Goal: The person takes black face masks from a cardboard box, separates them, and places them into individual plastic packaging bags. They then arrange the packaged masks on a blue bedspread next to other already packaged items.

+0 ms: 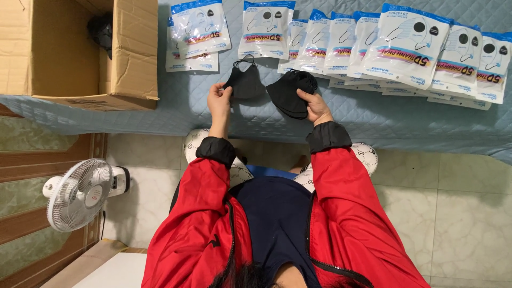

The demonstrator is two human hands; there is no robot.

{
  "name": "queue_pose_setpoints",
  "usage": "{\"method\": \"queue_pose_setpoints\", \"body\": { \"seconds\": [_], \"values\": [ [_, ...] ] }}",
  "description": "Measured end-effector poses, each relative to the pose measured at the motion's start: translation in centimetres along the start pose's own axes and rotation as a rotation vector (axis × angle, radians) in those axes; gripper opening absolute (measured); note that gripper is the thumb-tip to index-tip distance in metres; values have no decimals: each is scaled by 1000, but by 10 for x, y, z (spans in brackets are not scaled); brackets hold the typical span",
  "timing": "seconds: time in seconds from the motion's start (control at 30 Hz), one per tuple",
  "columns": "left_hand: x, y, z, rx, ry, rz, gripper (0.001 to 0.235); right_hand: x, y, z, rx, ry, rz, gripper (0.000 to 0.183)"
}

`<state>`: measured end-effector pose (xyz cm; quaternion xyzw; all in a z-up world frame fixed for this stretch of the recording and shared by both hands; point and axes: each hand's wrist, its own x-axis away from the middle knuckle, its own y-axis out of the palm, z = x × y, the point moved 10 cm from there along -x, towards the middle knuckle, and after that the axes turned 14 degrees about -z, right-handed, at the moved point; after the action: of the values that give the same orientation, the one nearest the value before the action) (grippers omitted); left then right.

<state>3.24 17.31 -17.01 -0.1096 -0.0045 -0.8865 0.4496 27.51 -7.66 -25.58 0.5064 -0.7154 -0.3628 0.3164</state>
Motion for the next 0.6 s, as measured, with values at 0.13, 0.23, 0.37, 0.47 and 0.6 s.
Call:
{"method": "queue_pose_setpoints", "body": {
  "seconds": [0.13, 0.23, 0.37, 0.47, 0.6],
  "values": [
    [-3, -11, -4, -200, -17, 30, 24, 2, -4, 1, 13, -12, 9, 56],
    [-2, -8, 5, -286, -2, 10, 26, 0, -5, 0, 15, -14, -8, 55],
    [5, -5, 18, -338, 23, -12, 26, 1, -3, 0, -6, -10, -7, 54],
    [6, -5, 20, -352, 40, -15, 28, -2, -7, 2, 3, 3, -18, 53],
    [15, -6, 31, -329, 42, 11, 38, -4, -7, 3, 27, 24, -37, 53]
  ]
}}
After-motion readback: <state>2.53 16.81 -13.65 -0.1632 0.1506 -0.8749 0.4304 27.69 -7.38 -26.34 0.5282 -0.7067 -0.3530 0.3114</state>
